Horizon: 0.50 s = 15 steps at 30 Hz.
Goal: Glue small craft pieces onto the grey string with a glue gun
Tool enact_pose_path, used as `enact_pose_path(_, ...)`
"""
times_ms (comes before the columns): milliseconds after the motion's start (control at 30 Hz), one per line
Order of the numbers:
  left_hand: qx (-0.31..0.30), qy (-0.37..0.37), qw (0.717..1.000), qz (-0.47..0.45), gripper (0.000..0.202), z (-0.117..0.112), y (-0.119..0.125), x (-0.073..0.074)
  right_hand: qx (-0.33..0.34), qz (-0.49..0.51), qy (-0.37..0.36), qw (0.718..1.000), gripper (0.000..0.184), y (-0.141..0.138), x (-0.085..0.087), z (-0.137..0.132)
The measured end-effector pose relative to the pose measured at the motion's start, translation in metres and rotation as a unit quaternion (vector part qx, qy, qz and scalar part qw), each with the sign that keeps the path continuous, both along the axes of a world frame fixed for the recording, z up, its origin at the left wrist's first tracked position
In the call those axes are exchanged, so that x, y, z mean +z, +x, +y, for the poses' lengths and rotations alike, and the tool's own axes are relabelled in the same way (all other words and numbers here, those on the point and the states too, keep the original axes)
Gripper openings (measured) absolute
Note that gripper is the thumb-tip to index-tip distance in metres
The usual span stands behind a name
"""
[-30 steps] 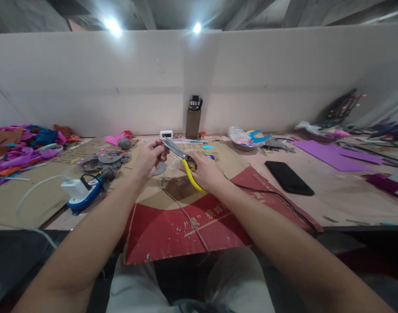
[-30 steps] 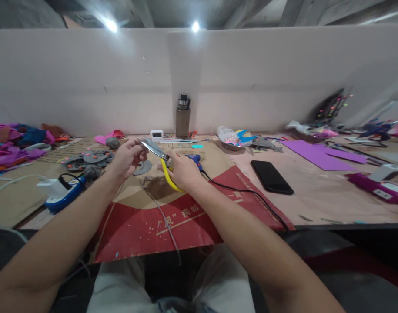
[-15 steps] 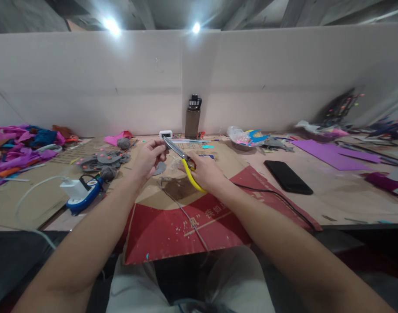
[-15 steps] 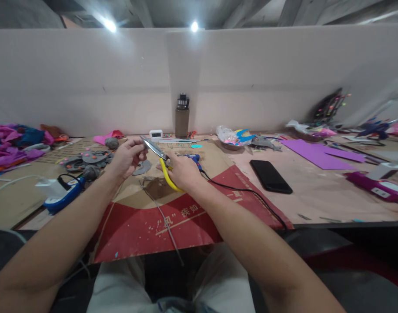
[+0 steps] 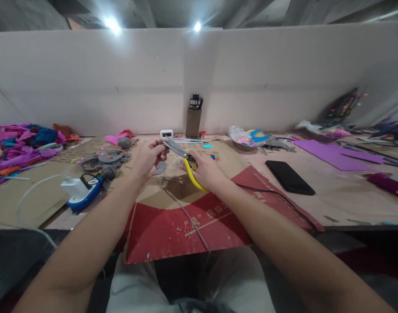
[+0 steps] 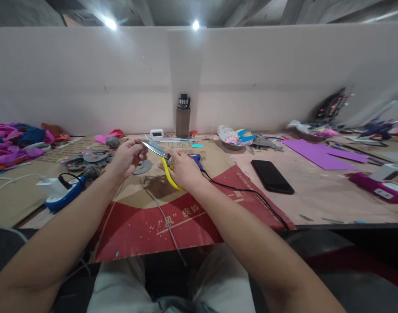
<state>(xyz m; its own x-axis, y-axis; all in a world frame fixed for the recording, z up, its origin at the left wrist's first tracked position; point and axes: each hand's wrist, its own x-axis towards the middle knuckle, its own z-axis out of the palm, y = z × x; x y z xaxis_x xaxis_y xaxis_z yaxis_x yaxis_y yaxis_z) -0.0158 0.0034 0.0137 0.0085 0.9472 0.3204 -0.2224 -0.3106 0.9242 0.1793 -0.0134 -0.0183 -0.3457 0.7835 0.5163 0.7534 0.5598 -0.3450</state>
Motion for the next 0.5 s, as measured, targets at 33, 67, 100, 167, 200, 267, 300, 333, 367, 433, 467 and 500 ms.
enact_pose_path(33, -0.003, 0.002, 1.0, 0.003, 0.013, 0.0005, -0.0003, -0.0007, -0.006, -0.005, 0.006, 1.0, 0.04, 0.0, -0.0001, -0.0005)
enact_pose_path(67, -0.005, 0.007, 1.0, 0.006, 0.012, 0.0009, -0.0006, -0.0013, -0.01, -0.009, 0.012, 1.0, 0.041, 0.0001, 0.0001, -0.0009)
enact_pose_path(100, -0.008, 0.011, 1.0, 0.01, 0.011, 0.0012, -0.0009, -0.002, -0.014, -0.013, 0.019, 1.0, 0.042, 0.0001, 0.0004, -0.0013)
enact_pose_path(167, -0.013, 0.017, 1.0, 0.018, 0.01, 0.0016, -0.0014, -0.003, -0.022, -0.021, 0.026, 0.999, 0.042, 0.0001, 0.0012, -0.0019)
enact_pose_path(200, -0.014, 0.017, 1.0, 0.021, 0.01, 0.0017, -0.0016, -0.0033, -0.026, -0.027, 0.026, 0.999, 0.043, 0.0, 0.0017, -0.0022)
enact_pose_path(267, -0.017, 0.012, 0.999, 0.026, 0.01, 0.0015, -0.0018, -0.0034, -0.037, -0.04, 0.021, 0.998, 0.045, -0.0002, 0.0024, -0.0028)
enact_pose_path(300, -0.019, 0.011, 0.999, 0.028, 0.01, 0.0012, -0.0018, -0.0033, -0.041, -0.046, 0.019, 0.998, 0.045, -0.0003, 0.0028, -0.0031)
enact_pose_path(333, -0.022, 0.013, 0.999, 0.028, 0.01, 0.0007, -0.0016, -0.003, -0.043, -0.049, 0.018, 0.998, 0.046, -0.0003, 0.0031, -0.0034)
enact_pose_path(367, -0.026, 0.015, 0.999, 0.029, 0.009, 0.0003, -0.0014, -0.0028, -0.043, -0.05, 0.017, 0.998, 0.046, -0.0003, 0.0034, -0.0035)
enact_pose_path(433, -0.034, 0.019, 0.999, 0.028, 0.009, -0.0005, -0.0009, -0.0026, -0.04, -0.048, 0.016, 0.998, 0.047, -0.0003, 0.004, -0.0036)
enact_pose_path(467, -0.036, 0.02, 0.999, 0.027, 0.009, -0.0005, -0.0008, -0.0027, -0.039, -0.046, 0.014, 0.998, 0.047, -0.0003, 0.0042, -0.0035)
enact_pose_path(500, -0.036, 0.019, 0.999, 0.026, 0.009, -0.0004, -0.0007, -0.0029, -0.038, -0.044, 0.013, 0.998, 0.047, -0.0003, 0.0045, -0.0034)
